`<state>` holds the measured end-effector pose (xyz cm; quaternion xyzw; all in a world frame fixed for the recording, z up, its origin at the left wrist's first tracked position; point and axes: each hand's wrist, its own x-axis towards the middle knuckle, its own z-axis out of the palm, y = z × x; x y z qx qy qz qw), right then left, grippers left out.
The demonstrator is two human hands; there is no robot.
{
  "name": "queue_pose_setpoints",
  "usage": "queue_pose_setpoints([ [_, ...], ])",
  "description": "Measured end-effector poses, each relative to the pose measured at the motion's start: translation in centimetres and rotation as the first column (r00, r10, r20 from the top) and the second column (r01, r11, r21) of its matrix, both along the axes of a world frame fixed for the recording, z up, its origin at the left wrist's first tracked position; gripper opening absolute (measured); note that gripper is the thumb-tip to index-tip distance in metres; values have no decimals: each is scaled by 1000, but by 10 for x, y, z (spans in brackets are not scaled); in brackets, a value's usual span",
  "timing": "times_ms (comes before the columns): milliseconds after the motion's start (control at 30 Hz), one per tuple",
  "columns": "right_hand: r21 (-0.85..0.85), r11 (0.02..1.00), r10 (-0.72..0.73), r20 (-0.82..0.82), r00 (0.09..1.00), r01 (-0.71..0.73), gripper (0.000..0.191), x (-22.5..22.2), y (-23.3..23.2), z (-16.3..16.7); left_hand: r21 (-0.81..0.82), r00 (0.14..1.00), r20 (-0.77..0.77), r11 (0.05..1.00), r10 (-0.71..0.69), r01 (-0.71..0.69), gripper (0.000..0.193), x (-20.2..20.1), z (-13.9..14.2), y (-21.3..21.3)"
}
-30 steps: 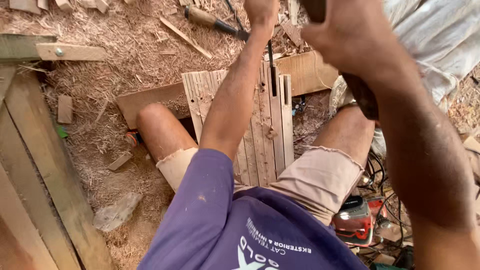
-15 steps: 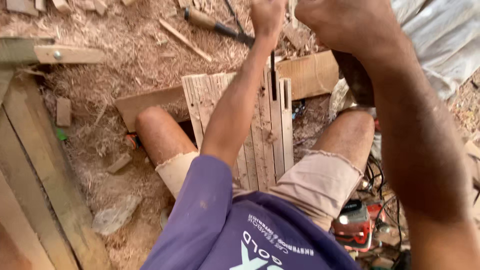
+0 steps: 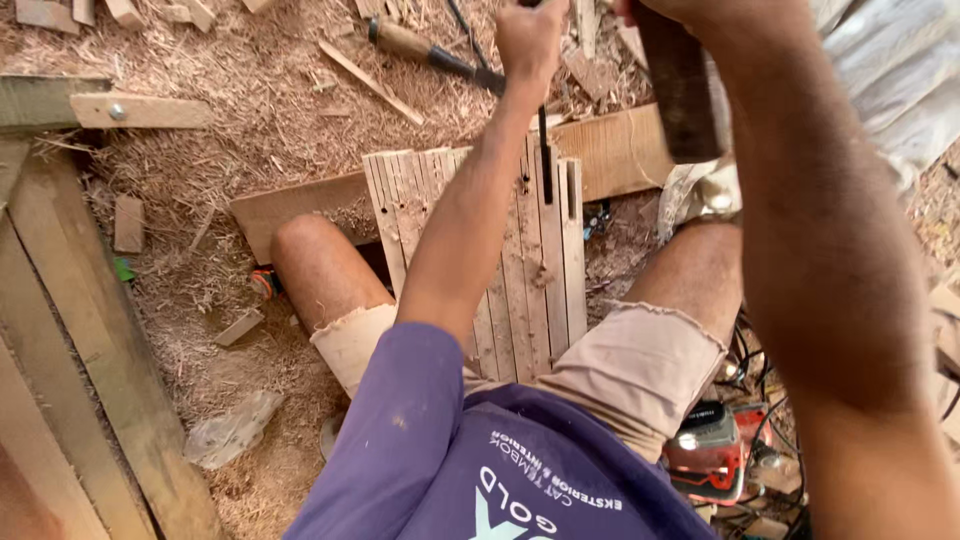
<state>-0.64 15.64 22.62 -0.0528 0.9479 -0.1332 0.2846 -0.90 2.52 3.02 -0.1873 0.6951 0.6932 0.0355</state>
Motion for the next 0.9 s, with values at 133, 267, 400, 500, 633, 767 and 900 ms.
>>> queue_pose_setpoints([
  [133,-165,986,11,30,999,-6,29,7,-28,-17,54,917,-397,997,-35,62,28,32,-1,-2],
  [267,-231,973,-20,-82,996,1,28,27,-16,-30,80,917,-398,996,-1,36,13,33,-3,-7],
  [400,-137,989,-73,-70,995,63,28,31,16,-7,-149,978,165,983,128,-104,40,2,1,1],
  [500,-58,997,-46,-34,998,44,27,23,15,2,-30,945,-327,999,-21,11,28,11,0,7],
  [633,-166,985,-26,58,998,35,27,19,-14,-30,79,928,-373,995,-25,59,25,55,2,0],
  [767,-246,969,-52,-206,977,-1,34,30,-8,-45,-21,932,-358,998,-58,54,27,47,0,-8],
  [900,-383,923,-142,-247,959,38,28,56,4,-9,-165,993,112,986,49,-30,42,12,0,-3],
])
